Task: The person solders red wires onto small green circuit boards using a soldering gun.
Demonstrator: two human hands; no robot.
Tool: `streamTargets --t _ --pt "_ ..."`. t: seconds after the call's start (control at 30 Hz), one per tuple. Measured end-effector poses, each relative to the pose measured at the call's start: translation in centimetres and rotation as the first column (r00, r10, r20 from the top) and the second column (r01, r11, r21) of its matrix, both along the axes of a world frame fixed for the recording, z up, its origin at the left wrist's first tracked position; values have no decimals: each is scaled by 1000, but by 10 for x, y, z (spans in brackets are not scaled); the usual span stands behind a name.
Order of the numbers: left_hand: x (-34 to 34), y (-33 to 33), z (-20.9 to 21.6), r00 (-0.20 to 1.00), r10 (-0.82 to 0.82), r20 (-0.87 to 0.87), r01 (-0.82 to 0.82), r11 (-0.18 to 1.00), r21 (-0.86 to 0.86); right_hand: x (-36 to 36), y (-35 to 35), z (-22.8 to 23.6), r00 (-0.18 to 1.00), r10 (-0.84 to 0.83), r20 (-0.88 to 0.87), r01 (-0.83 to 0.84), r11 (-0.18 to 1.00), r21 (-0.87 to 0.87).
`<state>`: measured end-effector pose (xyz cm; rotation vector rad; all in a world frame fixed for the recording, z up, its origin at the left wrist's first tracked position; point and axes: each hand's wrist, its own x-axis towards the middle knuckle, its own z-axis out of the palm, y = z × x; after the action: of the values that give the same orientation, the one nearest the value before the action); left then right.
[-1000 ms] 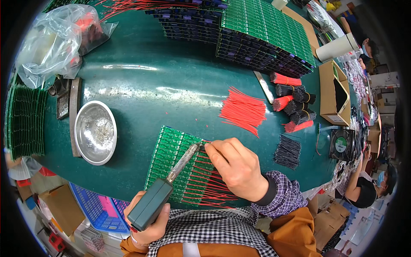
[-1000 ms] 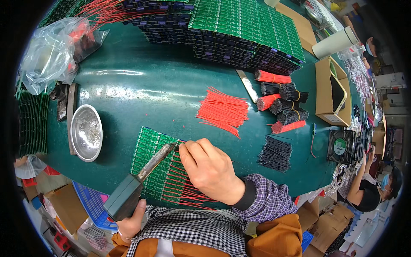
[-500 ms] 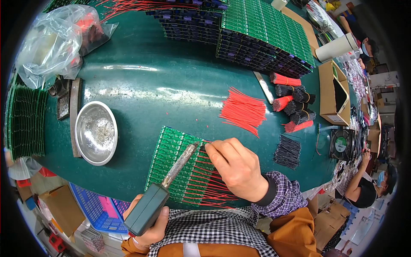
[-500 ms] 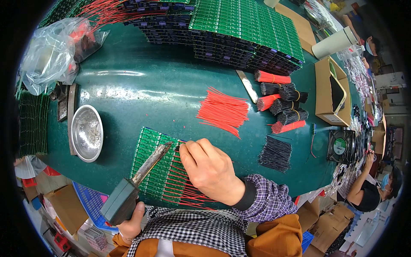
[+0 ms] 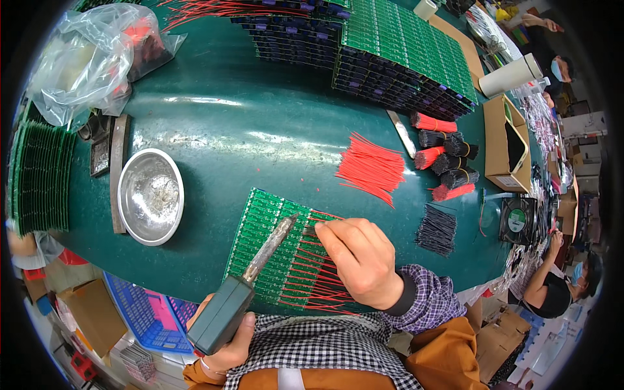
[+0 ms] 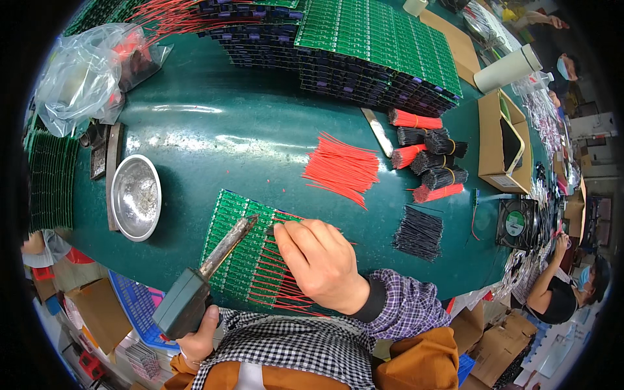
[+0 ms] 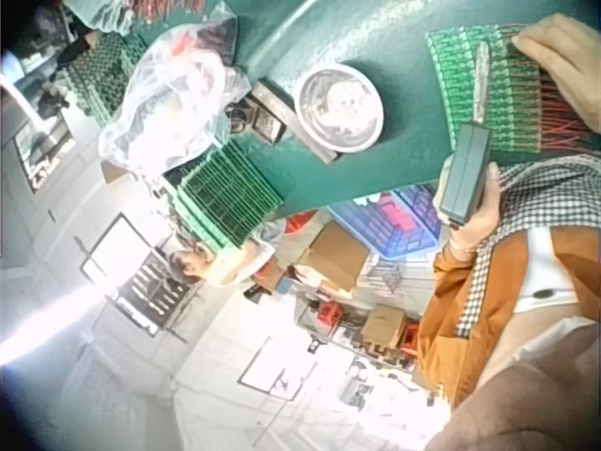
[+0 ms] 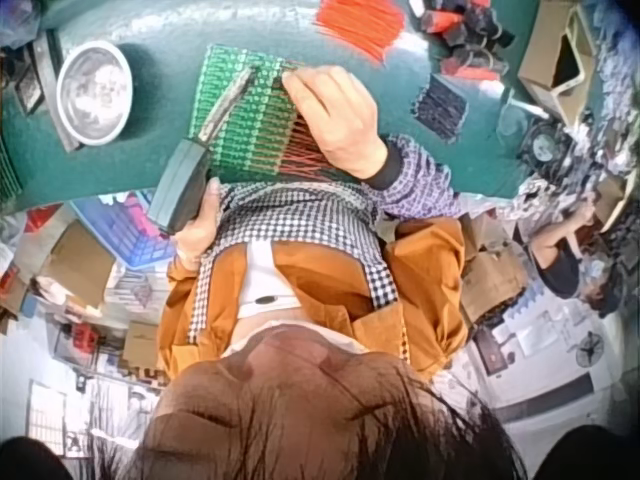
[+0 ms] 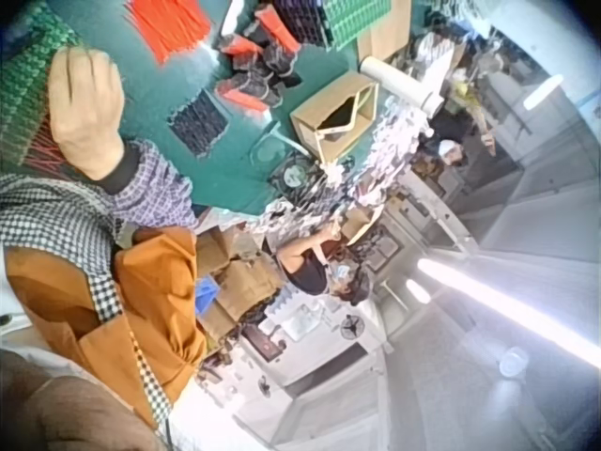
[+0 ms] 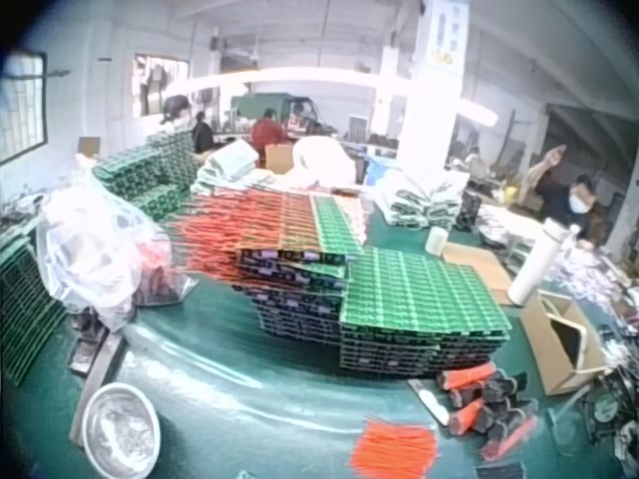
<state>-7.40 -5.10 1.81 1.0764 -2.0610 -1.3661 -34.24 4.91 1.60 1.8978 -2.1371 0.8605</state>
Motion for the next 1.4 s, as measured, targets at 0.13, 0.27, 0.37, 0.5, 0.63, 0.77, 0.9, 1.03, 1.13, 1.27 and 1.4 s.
streamTargets --t 0.13,0.27,0.37,0.5,0.63,0.77,0.9,1.03,1.13,1.27,1.4 --pt "6 3 -5 1000 7 -2 -7 1000 -12 0 1 -5 999 19 36 -21 999 32" --pt "6 3 -1 998 -19 53 18 1000 24 0 0 -7 999 24 36 -25 999 37" --pt "4 4 -2 998 -26 60 24 999 41 1 -1 -5 999 14 42 -16 999 42" --pt "2 2 -2 997 -57 56 55 998 37 1 -2 -4 999 11 44 -13 999 49" --pt "3 1 -3 996 -64 62 62 997 45 0 -3 -2 998 17 61 -21 998 59" --pt "3 1 -3 995 -68 71 65 997 42 0 -3 -3 998 11 62 -15 997 73" --pt "3 1 -3 995 -82 65 82 997 2 0 -3 -2 998 11 65 -16 997 74" --pt "3 0 -3 993 -92 68 93 996 -10 0 -3 -2 998 10 54 -14 997 79" --pt "3 0 -2 994 -82 73 82 997 2 1 -3 -2 998 6 55 -11 996 84" --pt "2 -1 -2 994 -85 67 86 996 -19 1 -3 -2 999 3 53 -7 996 87" --pt "7 -1 -3 996 -77 38 78 997 -20 0 -4 -1 999 -1 47 -3 996 91"
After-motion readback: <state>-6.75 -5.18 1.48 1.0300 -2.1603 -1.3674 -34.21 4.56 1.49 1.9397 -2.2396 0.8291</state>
